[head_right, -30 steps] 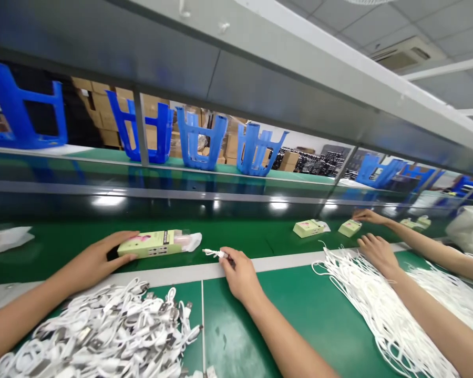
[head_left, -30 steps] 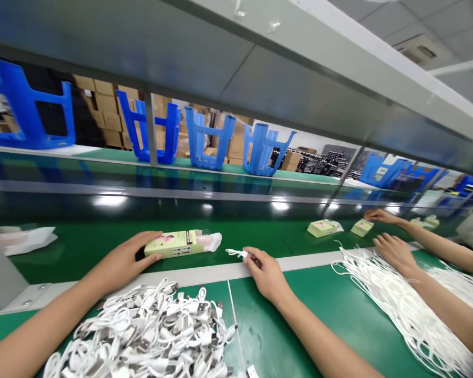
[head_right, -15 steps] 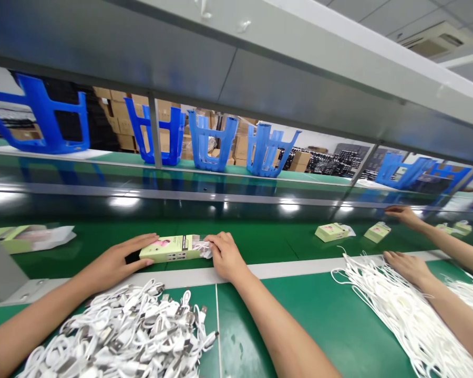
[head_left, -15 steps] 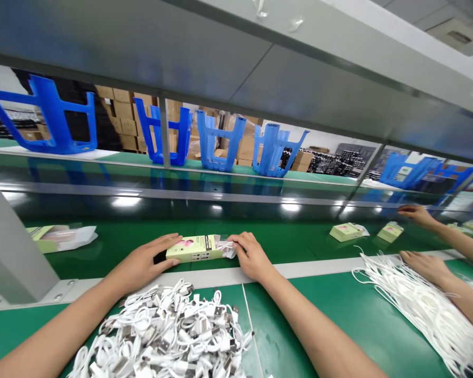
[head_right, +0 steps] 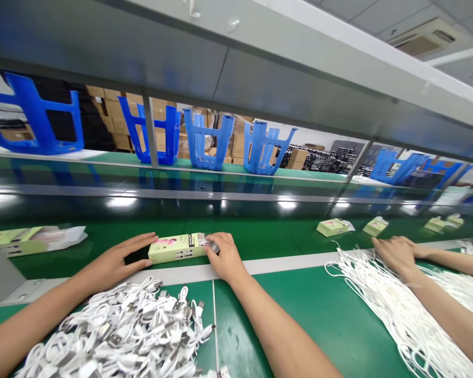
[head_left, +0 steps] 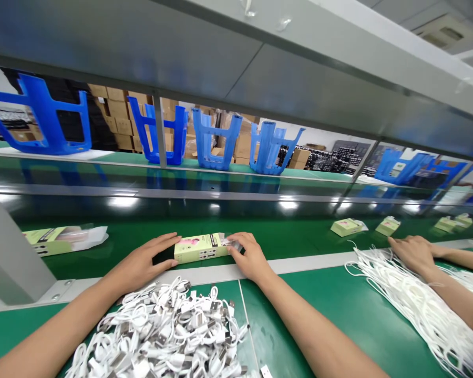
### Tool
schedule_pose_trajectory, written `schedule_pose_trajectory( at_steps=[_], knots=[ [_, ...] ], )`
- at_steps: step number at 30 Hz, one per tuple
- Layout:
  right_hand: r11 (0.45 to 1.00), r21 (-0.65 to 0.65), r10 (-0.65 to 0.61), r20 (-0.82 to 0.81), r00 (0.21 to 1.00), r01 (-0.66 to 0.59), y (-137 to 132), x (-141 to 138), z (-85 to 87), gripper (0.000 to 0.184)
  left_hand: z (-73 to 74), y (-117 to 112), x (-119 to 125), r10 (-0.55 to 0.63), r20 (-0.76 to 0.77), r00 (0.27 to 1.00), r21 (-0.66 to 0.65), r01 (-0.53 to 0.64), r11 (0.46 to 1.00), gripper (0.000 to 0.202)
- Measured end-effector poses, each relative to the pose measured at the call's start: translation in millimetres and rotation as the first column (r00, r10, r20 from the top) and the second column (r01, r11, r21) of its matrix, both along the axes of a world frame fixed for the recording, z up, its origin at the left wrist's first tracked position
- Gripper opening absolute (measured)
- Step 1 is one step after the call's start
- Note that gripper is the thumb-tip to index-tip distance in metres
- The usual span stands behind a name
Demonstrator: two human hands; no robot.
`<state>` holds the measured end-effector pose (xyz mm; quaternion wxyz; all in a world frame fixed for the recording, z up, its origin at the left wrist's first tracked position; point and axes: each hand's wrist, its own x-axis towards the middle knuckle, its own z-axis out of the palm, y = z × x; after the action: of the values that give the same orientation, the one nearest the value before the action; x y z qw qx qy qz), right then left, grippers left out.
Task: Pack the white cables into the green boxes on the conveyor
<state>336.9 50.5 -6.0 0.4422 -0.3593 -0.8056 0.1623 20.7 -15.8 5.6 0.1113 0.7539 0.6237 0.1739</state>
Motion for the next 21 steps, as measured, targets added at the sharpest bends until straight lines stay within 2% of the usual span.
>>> schedule_pose_trajectory(
  at_steps=[3, 7, 12, 14, 18, 21],
  knots=[
    [0.999, 0.046, -0.026, 0.024, 0.999, 0.025, 1.7, 6.9, -1.5, 0.021, -0.5, 0.8, -0.8, -0.009, 0.002, 1.000, -0.012, 0.009, 1.000, 0.064],
    [0.986, 0.166, -0.039, 0.148, 0.988, 0.014, 5.5, 15.4, -1.5, 0.024, -0.6, 1.8, -1.0, -0.033, -0.025, 0.999, -0.004, 0.033, 0.999, 0.063],
    [0.984, 0.176, -0.051, 0.227, 0.973, 0.010, 3.7, 22.3, 2.5, 0.028, -5.9, 4.2, -6.4, -0.002, -0.082, 0.997, -0.011, 0.001, 1.000, 0.064],
    [0.984, 0.178, -0.056, 0.209, 0.976, 0.019, 3.1, 23.5, 1.2, 0.032, -7.3, 5.0, -8.2, 0.024, -0.091, 0.996, -0.005, -0.025, 1.000, 0.064],
    [0.985, 0.146, -0.101, 0.051, 0.994, 0.092, 1.2, 26.1, -4.8, 0.043, -7.5, 5.1, -9.5, 0.054, -0.081, 0.995, -0.018, -0.056, 0.998, 0.060],
    [0.984, 0.136, -0.127, 0.104, 0.986, 0.113, -3.4, 31.3, -6.2, 0.037, -8.1, 5.5, -10.7, 0.060, -0.085, 0.995, -0.039, -0.064, 0.997, 0.058]
  ],
)
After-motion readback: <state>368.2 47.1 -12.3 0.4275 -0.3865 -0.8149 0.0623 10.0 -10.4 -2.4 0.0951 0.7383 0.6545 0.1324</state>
